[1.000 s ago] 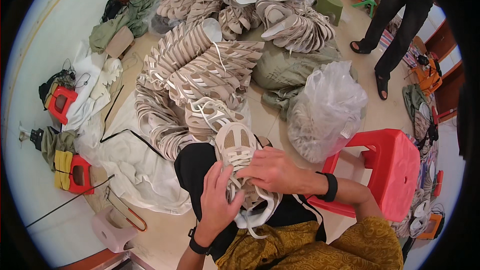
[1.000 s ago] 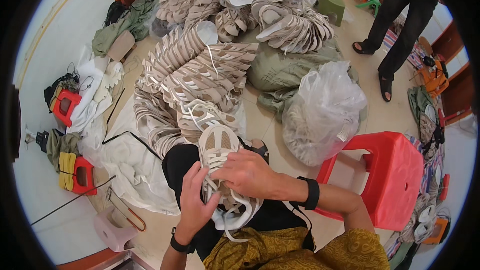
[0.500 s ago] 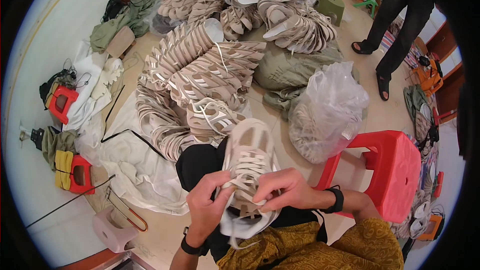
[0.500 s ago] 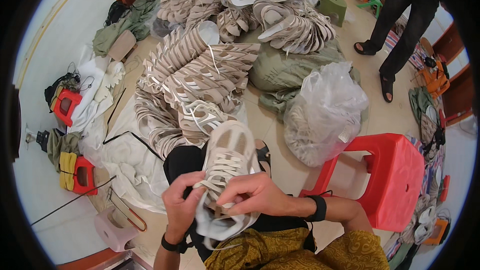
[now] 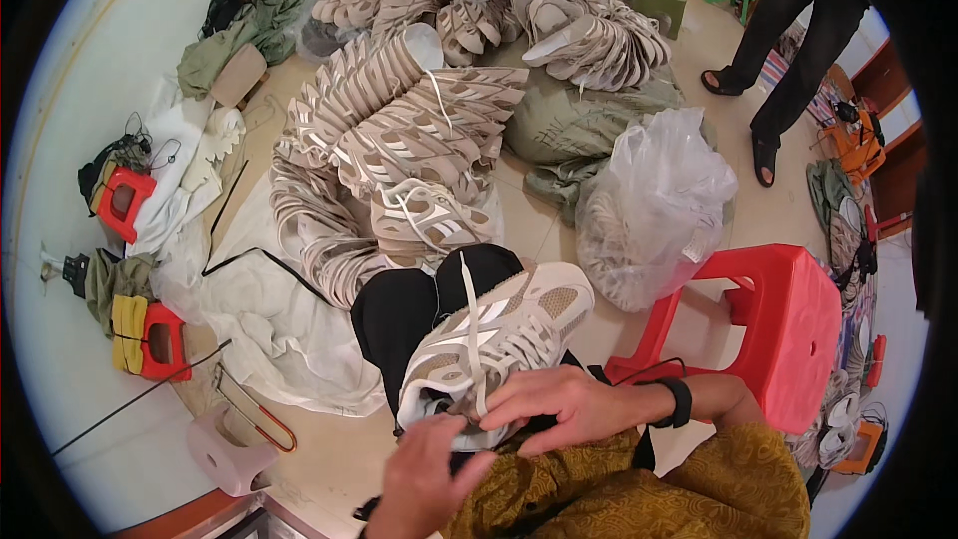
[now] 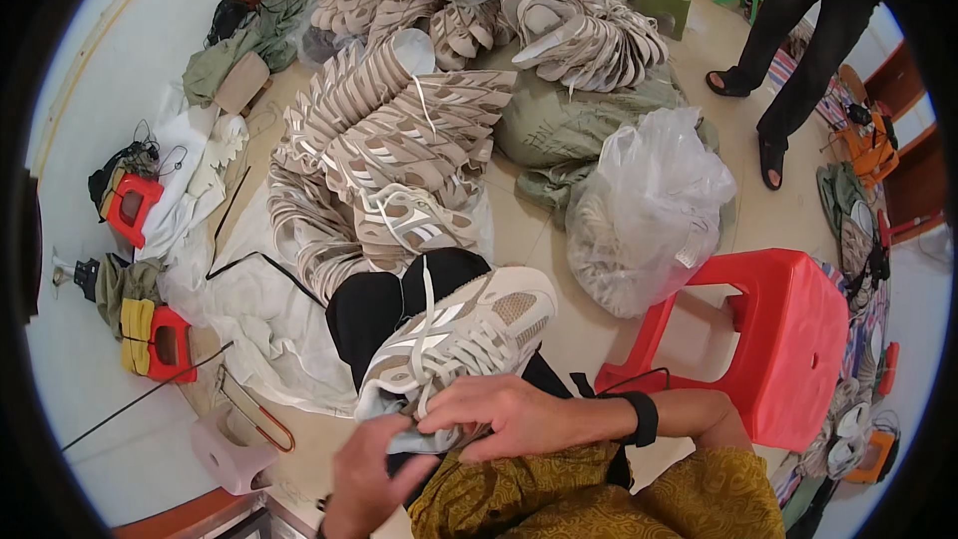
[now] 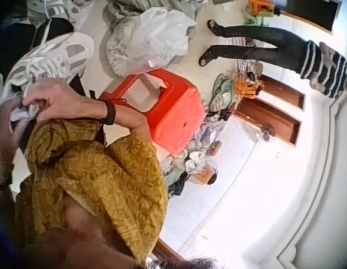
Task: The recorder is sitting on the floor of a warehouse or storage area, picking up newly manufactured shoe uppers from a large stack and threading laces into them.
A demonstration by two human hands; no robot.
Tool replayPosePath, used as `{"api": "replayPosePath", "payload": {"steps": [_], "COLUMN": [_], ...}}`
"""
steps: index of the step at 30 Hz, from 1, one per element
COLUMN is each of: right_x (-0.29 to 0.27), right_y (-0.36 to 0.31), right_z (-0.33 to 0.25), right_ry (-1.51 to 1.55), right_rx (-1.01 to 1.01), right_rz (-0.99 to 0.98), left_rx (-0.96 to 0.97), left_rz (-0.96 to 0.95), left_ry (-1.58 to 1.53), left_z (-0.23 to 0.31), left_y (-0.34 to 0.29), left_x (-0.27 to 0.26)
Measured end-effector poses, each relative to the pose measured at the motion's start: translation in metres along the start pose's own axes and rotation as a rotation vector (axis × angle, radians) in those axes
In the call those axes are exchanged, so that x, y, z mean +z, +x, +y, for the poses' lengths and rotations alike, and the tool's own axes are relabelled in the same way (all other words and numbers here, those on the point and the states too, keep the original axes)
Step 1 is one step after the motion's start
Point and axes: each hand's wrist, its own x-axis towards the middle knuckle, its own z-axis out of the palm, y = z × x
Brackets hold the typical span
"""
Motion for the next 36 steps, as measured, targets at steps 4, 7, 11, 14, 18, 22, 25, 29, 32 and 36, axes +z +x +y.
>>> {"api": "replayPosePath", "payload": {"steps": [4,7,11,14,18,22,25,29,32,36], "right_x": [-0.001,-0.004,-0.024,-0.042,-0.046,-0.050,-0.050,-0.058,-0.067,-0.074], "right_y": [0.008,0.009,0.021,0.047,0.062,0.058,0.057,0.055,0.061,0.085], "right_z": [-0.001,-0.002,-0.001,-0.004,-0.006,-0.003,0.007,0.004,-0.003,-0.022], "right_ry": [-0.252,-0.314,-0.590,-0.604,-0.469,-0.625,-0.614,-0.478,-0.066,0.445], "right_rx": [-0.137,-0.107,-0.281,-0.308,-0.251,-0.190,-0.142,-0.019,0.210,0.382], "right_rz": [0.045,-0.023,0.092,0.155,0.037,-0.027,-0.017,0.049,0.092,0.099], "left_rx": [-0.061,-0.020,0.082,0.157,0.385,0.476,0.408,0.306,0.180,0.145], "left_rz": [0.099,0.176,0.103,0.049,-0.010,-0.022,-0.080,0.007,-0.001,0.097], "left_ry": [0.126,0.180,0.161,0.157,0.251,0.329,0.345,0.383,0.209,0.322], "left_z": [0.000,-0.009,-0.009,-0.010,-0.007,-0.019,-0.043,-0.051,-0.036,-0.033], "left_y": [0.000,0.004,0.003,0.008,0.021,0.034,0.036,0.028,0.022,0.019], "left_x": [0.040,0.050,0.045,0.028,-0.005,-0.024,-0.023,-0.015,-0.014,0.004]}}
